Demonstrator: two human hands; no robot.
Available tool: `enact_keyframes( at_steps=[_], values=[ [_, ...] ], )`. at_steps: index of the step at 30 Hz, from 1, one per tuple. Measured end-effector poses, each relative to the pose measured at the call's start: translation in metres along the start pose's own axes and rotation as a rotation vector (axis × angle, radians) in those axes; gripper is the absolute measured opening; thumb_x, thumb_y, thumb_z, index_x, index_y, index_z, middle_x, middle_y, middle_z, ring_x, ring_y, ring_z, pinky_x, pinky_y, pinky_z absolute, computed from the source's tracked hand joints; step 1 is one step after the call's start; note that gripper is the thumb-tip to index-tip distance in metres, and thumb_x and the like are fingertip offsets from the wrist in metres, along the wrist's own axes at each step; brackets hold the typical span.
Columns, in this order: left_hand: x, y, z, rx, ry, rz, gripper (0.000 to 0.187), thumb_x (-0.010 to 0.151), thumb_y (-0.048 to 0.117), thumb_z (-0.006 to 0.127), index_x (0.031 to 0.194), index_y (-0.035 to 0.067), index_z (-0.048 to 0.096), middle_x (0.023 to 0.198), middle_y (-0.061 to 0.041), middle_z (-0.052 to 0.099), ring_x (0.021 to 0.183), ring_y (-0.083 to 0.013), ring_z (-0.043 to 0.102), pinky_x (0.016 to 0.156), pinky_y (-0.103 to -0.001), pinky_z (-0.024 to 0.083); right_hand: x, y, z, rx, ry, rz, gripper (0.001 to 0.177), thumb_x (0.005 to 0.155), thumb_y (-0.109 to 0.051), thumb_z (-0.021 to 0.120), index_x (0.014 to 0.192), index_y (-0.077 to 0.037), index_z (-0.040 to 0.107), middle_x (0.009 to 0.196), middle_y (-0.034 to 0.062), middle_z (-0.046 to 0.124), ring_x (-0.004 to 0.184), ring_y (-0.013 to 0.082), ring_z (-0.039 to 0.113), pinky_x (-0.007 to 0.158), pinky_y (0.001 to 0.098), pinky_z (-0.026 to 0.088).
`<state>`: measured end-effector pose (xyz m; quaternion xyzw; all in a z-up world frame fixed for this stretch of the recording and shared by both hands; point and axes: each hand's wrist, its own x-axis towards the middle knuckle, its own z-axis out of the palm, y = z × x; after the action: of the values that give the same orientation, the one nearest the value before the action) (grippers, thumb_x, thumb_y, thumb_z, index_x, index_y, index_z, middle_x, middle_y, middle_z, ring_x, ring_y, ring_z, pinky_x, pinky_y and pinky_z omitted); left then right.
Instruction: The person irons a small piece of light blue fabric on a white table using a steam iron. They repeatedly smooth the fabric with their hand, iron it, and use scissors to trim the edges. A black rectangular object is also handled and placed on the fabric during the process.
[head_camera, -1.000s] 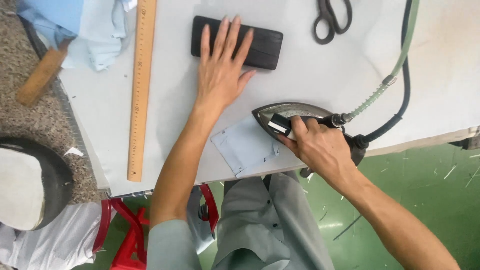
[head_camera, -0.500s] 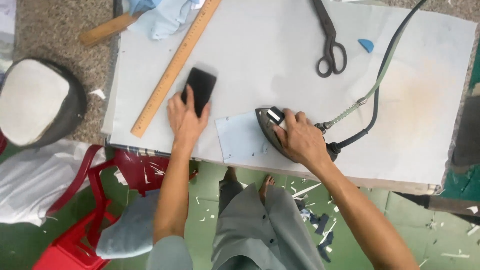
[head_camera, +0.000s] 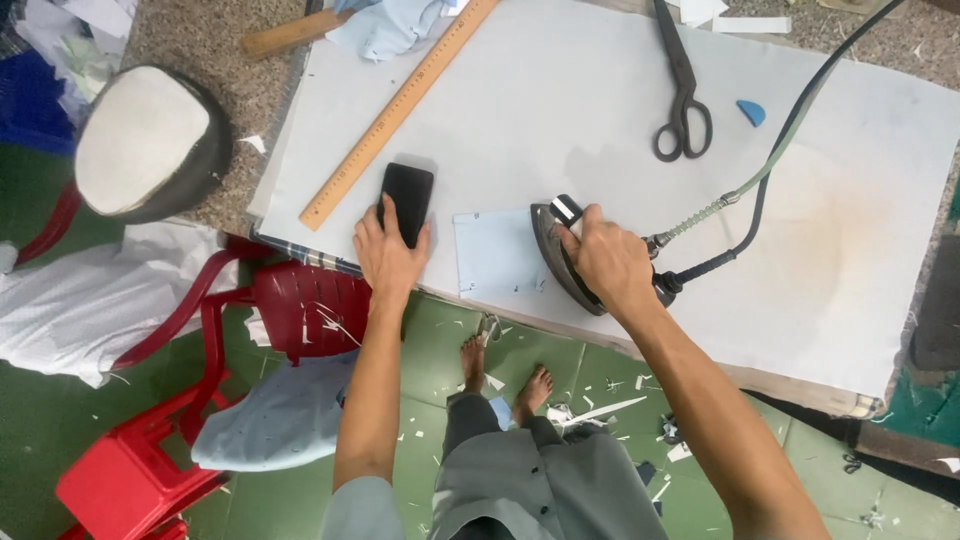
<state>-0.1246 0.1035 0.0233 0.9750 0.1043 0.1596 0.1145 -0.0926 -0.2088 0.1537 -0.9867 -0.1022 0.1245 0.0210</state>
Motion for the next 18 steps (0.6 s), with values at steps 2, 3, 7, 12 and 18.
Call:
enact_keyframes(
  at_steps=[2, 3, 7, 12, 18],
  values=[
    [0.008, -0.006, 0.004, 0.006, 0.001, 0.01, 0.075, 0.089, 0.052, 0.072, 0.145, 0.006, 0.054, 0.128, -0.02, 0.055, 0.11, -0.0337, 0.053, 0.088, -0.044, 0.042, 0.001, -0.002, -0.003, 0.002, -0.008, 0.002, 0.043, 0.108, -0.049, 0.045, 0.101, -0.008, 0.056, 0.07, 0.0141, 0.071, 0.069, 0.0294, 0.077, 0.065, 0.0394, 0.062],
    [0.013, -0.007, 0.007, 0.009, 0.0, 0.016, 0.075, 0.088, 0.052, 0.072, 0.146, 0.007, 0.053, 0.131, -0.02, 0.056, 0.112, -0.0344, 0.054, 0.089, -0.045, 0.042, 0.0, -0.002, -0.004, 0.0, -0.02, 0.002, 0.043, 0.108, -0.048, 0.045, 0.101, -0.008, 0.057, 0.07, 0.0139, 0.071, 0.069, 0.0289, 0.077, 0.065, 0.0391, 0.062],
    [0.036, -0.016, 0.019, 0.028, 0.006, 0.03, 0.077, 0.086, 0.052, 0.072, 0.146, 0.008, 0.052, 0.132, -0.02, 0.058, 0.113, -0.034, 0.054, 0.09, -0.045, 0.042, -0.001, -0.009, -0.015, 0.057, -0.044, 0.051, 0.044, 0.107, -0.047, 0.045, 0.102, -0.005, 0.058, 0.073, 0.0172, 0.072, 0.072, 0.0319, 0.077, 0.067, 0.0417, 0.062],
    [0.051, -0.014, 0.022, 0.004, 0.005, 0.037, 0.079, 0.086, 0.053, 0.074, 0.147, 0.008, 0.049, 0.132, -0.021, 0.056, 0.116, -0.035, 0.052, 0.091, -0.047, 0.041, -0.006, -0.015, -0.029, 0.066, -0.064, 0.079, 0.037, 0.1, -0.042, 0.06, 0.105, -0.006, 0.06, 0.079, 0.0181, 0.074, 0.078, 0.0329, 0.078, 0.072, 0.0415, 0.063],
    [0.053, -0.003, 0.002, -0.016, -0.063, -0.002, 0.078, 0.089, 0.054, 0.072, 0.148, 0.009, 0.049, 0.139, -0.02, 0.049, 0.125, -0.0362, 0.046, 0.098, -0.049, 0.039, -0.001, -0.008, -0.006, 0.012, -0.021, 0.081, 0.032, 0.096, -0.039, 0.065, 0.102, -0.008, 0.058, 0.077, 0.0172, 0.074, 0.075, 0.0325, 0.078, 0.07, 0.0409, 0.063]
  ],
)
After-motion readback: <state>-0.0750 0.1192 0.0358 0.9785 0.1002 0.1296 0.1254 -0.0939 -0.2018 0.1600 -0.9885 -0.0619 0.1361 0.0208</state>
